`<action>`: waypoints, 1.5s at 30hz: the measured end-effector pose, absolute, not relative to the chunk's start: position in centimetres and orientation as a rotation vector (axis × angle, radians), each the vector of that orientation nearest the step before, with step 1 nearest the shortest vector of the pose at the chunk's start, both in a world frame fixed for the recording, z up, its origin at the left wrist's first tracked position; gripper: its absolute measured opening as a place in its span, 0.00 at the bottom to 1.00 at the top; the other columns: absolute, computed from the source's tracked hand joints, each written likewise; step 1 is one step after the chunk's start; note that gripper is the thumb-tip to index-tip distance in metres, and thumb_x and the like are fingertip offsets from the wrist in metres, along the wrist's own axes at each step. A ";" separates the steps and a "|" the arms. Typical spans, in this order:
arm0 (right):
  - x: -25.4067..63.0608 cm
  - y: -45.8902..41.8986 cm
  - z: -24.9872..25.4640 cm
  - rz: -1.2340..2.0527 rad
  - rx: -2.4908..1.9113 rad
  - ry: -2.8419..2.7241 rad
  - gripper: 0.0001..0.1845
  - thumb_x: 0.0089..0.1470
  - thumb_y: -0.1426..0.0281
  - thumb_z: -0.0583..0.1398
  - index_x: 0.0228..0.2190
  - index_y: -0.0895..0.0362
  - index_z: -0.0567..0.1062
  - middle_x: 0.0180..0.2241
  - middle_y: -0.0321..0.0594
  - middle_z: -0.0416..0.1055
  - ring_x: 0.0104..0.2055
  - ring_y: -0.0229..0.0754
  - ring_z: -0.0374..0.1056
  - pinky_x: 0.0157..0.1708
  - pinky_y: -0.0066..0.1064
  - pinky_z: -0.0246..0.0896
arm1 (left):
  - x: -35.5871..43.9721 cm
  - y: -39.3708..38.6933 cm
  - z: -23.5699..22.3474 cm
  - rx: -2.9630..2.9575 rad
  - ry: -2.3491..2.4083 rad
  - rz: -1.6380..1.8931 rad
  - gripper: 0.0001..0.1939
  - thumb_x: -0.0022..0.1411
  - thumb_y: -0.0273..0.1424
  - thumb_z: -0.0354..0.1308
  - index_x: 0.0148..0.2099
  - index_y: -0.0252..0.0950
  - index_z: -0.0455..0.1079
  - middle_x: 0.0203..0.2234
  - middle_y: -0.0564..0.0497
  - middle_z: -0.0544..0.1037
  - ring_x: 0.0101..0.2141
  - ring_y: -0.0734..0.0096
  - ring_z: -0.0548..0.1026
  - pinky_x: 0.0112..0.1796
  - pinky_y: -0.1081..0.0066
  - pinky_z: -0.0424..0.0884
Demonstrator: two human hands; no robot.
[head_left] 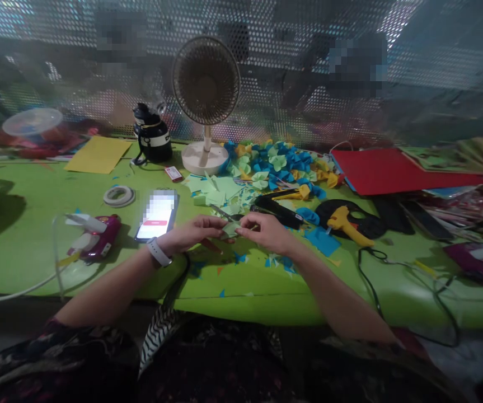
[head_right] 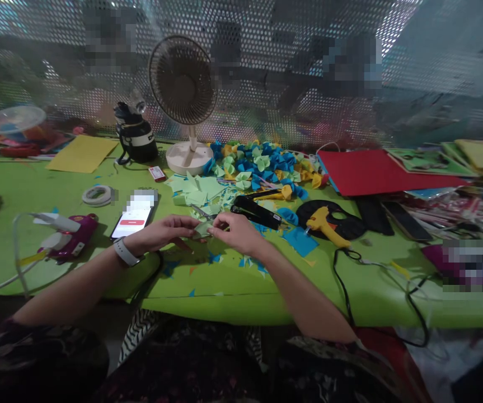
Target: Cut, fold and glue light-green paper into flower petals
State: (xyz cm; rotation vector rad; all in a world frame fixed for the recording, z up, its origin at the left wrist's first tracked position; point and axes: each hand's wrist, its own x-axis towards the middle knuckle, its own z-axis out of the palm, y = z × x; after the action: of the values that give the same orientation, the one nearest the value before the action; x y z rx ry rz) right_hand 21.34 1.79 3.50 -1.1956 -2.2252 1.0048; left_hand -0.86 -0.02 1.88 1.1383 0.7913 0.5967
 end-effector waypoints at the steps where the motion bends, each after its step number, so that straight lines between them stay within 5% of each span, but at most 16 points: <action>1: 21.3 1.7 3.4 1.004 -1.195 -2.234 0.10 0.52 0.63 0.60 0.27 0.58 0.73 0.30 0.40 0.73 0.32 0.39 0.67 0.33 0.30 0.59 | -0.9 0.0 1.8 1.145 0.793 0.594 0.14 0.57 0.29 0.61 0.47 0.33 0.73 0.37 0.45 0.80 0.37 0.68 0.78 0.32 0.72 0.76; 14: 20.9 1.2 3.4 0.972 -1.202 -2.349 0.10 0.52 0.64 0.60 0.26 0.58 0.73 0.25 0.36 0.70 0.27 0.35 0.61 0.27 0.27 0.52 | -0.5 -0.1 1.4 1.246 0.878 0.569 0.13 0.55 0.37 0.64 0.39 0.32 0.77 0.30 0.49 0.80 0.30 0.75 0.76 0.32 0.74 0.74; 27: 21.1 1.8 3.3 1.553 -1.107 -1.897 0.19 0.47 0.63 0.65 0.37 0.57 0.66 0.25 0.31 0.66 0.27 0.36 0.66 0.30 0.31 0.63 | -0.6 0.0 1.6 1.214 0.874 0.648 0.24 0.57 0.32 0.63 0.55 0.32 0.67 0.27 0.50 0.79 0.30 0.72 0.78 0.33 0.71 0.75; 45: 20.8 1.8 3.2 1.594 -1.062 -1.901 0.14 0.54 0.63 0.61 0.40 0.57 0.67 0.23 0.30 0.66 0.26 0.35 0.67 0.30 0.31 0.67 | -0.4 -0.3 2.1 1.367 0.845 0.691 0.25 0.60 0.34 0.60 0.57 0.34 0.61 0.22 0.57 0.73 0.26 0.77 0.73 0.32 0.72 0.74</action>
State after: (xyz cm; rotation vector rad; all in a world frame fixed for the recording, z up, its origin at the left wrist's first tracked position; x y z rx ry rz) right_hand 20.81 1.78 3.23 -1.0621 -1.9010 1.5937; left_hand -0.39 -0.32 2.07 1.3673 0.8450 0.6906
